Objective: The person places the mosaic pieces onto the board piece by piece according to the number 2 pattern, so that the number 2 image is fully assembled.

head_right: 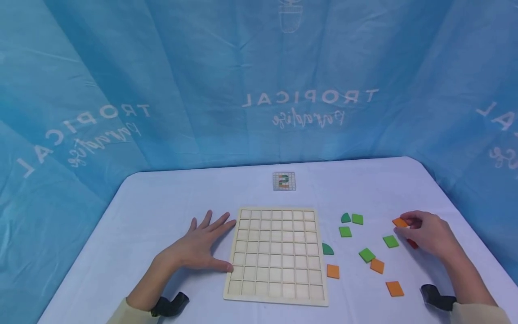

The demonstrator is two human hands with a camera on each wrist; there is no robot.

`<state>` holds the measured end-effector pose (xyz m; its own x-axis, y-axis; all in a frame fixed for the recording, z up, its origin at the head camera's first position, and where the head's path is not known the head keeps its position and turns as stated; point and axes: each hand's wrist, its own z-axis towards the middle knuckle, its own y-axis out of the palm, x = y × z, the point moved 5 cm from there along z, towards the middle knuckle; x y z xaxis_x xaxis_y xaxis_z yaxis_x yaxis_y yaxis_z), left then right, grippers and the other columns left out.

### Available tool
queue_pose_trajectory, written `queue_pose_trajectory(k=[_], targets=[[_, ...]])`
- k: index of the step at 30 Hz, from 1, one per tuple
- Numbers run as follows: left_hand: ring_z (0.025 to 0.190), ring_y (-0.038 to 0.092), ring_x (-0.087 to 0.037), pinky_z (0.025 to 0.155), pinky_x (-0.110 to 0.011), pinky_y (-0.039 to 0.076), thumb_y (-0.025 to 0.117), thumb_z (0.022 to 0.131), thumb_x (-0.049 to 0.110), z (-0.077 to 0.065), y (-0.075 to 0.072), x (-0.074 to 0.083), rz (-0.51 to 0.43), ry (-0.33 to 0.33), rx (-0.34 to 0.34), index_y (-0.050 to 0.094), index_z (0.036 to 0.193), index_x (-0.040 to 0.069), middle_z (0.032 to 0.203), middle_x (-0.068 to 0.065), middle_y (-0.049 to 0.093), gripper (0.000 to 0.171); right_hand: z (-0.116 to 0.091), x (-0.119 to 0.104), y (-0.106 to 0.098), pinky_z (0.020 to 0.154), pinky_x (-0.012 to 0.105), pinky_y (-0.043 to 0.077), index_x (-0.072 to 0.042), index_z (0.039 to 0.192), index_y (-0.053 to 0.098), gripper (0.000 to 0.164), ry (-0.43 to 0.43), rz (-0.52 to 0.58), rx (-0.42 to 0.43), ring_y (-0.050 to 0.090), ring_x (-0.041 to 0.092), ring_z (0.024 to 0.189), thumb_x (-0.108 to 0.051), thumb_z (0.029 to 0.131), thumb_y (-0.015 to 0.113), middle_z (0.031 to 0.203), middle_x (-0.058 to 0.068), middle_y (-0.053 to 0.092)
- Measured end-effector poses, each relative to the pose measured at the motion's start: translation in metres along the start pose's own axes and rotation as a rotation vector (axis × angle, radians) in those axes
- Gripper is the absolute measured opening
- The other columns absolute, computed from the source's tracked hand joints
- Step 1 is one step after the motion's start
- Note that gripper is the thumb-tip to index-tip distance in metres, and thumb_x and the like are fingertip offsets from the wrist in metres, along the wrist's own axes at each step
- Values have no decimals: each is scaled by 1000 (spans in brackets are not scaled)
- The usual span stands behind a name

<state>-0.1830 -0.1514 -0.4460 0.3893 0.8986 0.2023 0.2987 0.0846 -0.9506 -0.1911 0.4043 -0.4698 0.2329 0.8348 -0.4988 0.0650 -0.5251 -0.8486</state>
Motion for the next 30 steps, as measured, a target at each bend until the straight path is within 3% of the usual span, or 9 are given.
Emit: queue_pose_trajectory(k=[4, 15, 26, 30], targets=[[143, -5, -39, 108, -68, 0, 52, 54, 94, -1, -1, 1, 5, -9, -7, 21, 154, 37, 160, 6, 9, 119, 1, 4, 4, 71, 56, 49, 10, 124, 51, 61, 8, -19, 34, 52, 44, 93, -27, 82, 75, 109, 34, 55], [143, -8, -38, 109, -66, -3, 51, 52, 95, -1, 1, 1, 10, -14, -27, 18, 154, 38, 160, 6, 5, 122, 2, 10, 9, 70, 55, 50, 10, 126, 53, 59, 16, 3, 0, 52, 42, 94, -29, 86, 71, 118, 36, 53], [146, 6, -24, 113, -58, 5, 48, 76, 82, -10, 4, 6, -6, 233, 95, 21, 155, 27, 159, 13, 12, 100, 3, 13, 11, 69, 51, 51, 11, 128, 51, 65, 21, 22, -19, 53, 38, 90, -34, 87, 70, 117, 36, 53], [146, 2, -24, 113, -58, 1, 50, 77, 80, -13, 7, 8, -42, 274, 69, 18, 155, 28, 159, 14, 10, 99, 3, 14, 10, 68, 50, 52, 12, 128, 50, 64, 24, 15, -14, 53, 38, 89, -34, 87, 70, 117, 36, 52]])
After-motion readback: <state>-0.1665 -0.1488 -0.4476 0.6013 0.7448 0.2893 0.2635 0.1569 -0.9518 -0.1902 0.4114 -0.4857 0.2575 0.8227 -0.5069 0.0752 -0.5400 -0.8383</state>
